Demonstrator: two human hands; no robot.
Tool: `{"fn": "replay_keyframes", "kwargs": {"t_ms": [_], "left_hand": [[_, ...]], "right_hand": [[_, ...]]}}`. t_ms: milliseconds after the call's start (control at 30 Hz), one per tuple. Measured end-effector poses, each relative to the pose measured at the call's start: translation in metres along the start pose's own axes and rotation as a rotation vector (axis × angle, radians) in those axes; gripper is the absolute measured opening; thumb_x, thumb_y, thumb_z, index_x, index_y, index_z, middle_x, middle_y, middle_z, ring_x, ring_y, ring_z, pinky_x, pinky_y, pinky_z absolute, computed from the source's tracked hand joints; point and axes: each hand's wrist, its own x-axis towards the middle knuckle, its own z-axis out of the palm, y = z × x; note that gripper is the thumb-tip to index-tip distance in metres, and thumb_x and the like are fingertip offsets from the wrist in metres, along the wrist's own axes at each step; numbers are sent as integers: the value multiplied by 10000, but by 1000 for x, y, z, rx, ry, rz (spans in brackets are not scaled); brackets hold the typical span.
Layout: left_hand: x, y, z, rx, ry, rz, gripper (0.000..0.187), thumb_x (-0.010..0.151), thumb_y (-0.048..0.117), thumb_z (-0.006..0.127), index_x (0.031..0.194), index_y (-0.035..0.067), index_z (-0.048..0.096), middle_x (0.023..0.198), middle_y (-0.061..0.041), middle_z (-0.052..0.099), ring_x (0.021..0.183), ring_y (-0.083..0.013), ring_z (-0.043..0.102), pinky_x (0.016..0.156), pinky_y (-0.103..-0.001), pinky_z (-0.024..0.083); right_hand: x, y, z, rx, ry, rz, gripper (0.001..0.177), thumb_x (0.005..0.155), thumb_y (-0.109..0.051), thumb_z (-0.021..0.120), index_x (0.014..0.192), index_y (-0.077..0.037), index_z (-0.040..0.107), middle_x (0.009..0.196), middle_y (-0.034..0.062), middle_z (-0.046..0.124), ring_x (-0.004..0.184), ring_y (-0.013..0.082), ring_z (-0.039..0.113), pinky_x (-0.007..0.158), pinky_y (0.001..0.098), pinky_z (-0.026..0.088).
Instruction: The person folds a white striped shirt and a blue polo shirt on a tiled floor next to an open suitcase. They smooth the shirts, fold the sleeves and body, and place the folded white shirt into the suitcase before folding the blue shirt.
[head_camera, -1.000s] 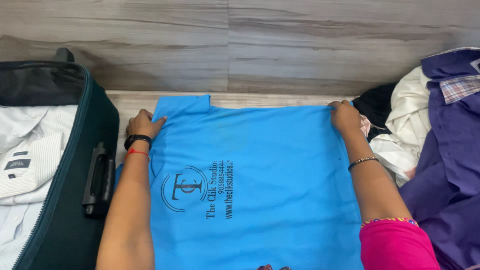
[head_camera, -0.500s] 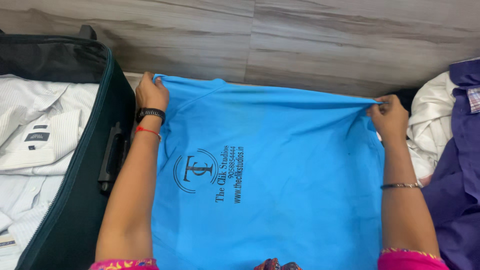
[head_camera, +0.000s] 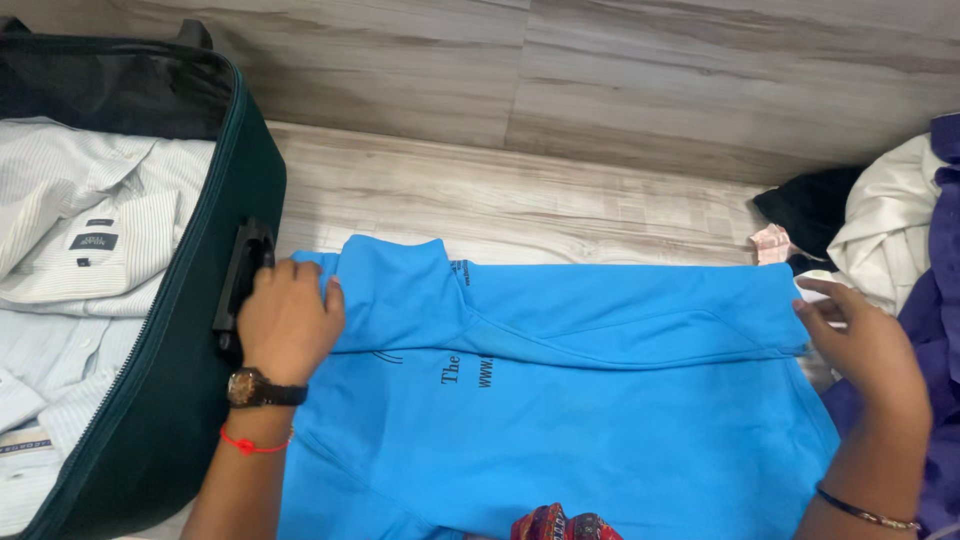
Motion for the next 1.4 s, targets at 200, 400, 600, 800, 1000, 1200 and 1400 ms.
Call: {"fn": "replay_keyframes", "kwargs": {"t_ms": [200, 400, 600, 800, 1000, 1200, 1400], "left_hand": [[18, 4, 84, -100, -49, 86, 740, 956, 628, 434, 1569, 218, 379, 1666, -156, 228, 1542, -342, 132, 1158, -672, 93], [91, 6, 118, -151, 69, 115, 740, 969, 646, 435, 1570, 217, 396, 1666, -153, 250, 1550, -329, 136, 1189, -666, 38], [168, 20, 136, -201, 136, 170, 727, 965, 643, 460, 1546, 206, 452, 1658, -128, 304, 1553, -315, 183, 1216, -644, 33], [183, 5, 116, -468, 123, 336, 685, 964, 497, 637, 1525, 133, 489, 1613, -210, 335, 1518, -394, 235, 1222, -561, 173], [15, -10, 49, -500, 50, 482, 537, 871, 8, 620, 1394, 125, 590, 1392, -156, 569, 1306, -352, 516, 1090, -460, 436], [-110, -42, 20, -374, -219, 319, 731, 761, -154, 510, 1347, 260, 650, 1509, -69, 472, 1435, -294, 400, 1155, -467, 358], [-126, -72, 28, -458, -254, 179, 557, 819, 84, 683, 1335, 295, 682, 1635, -57, 334, 1502, -339, 240, 1160, -528, 270]], "right_hand": [[19, -17, 112, -329, -96, -268, 778, 948, -642, 468, 1592, -225, 342, 1672, 187, 207, 1533, 390, 138, 1175, 607, 132], [70, -25, 136, -307, 31, -217, 748, 972, -665, 382, 1601, -265, 322, 1691, 142, 202, 1565, 345, 111, 1209, 614, 59], [125, -35, 148, -309, 122, -167, 694, 994, -641, 376, 1592, -288, 376, 1694, 100, 275, 1573, 307, 193, 1255, 573, 110], [134, -33, 128, -100, 44, -334, 723, 991, -561, 503, 1589, -176, 372, 1669, 174, 264, 1536, 353, 213, 1198, 600, 92], [19, -39, 56, 21, -102, -324, 747, 825, -481, 751, 1467, -150, 560, 1643, 116, 443, 1546, 318, 378, 1226, 469, 346], [-94, -7, 37, -200, -267, -200, 965, 578, -436, 906, 1458, -261, 552, 1657, 118, 293, 1546, 358, 144, 1176, 526, 89], [-121, 19, 31, -55, -19, -216, 485, 798, -183, 753, 1281, -189, 707, 1529, 83, 571, 1423, 290, 493, 1142, 457, 368]]}}
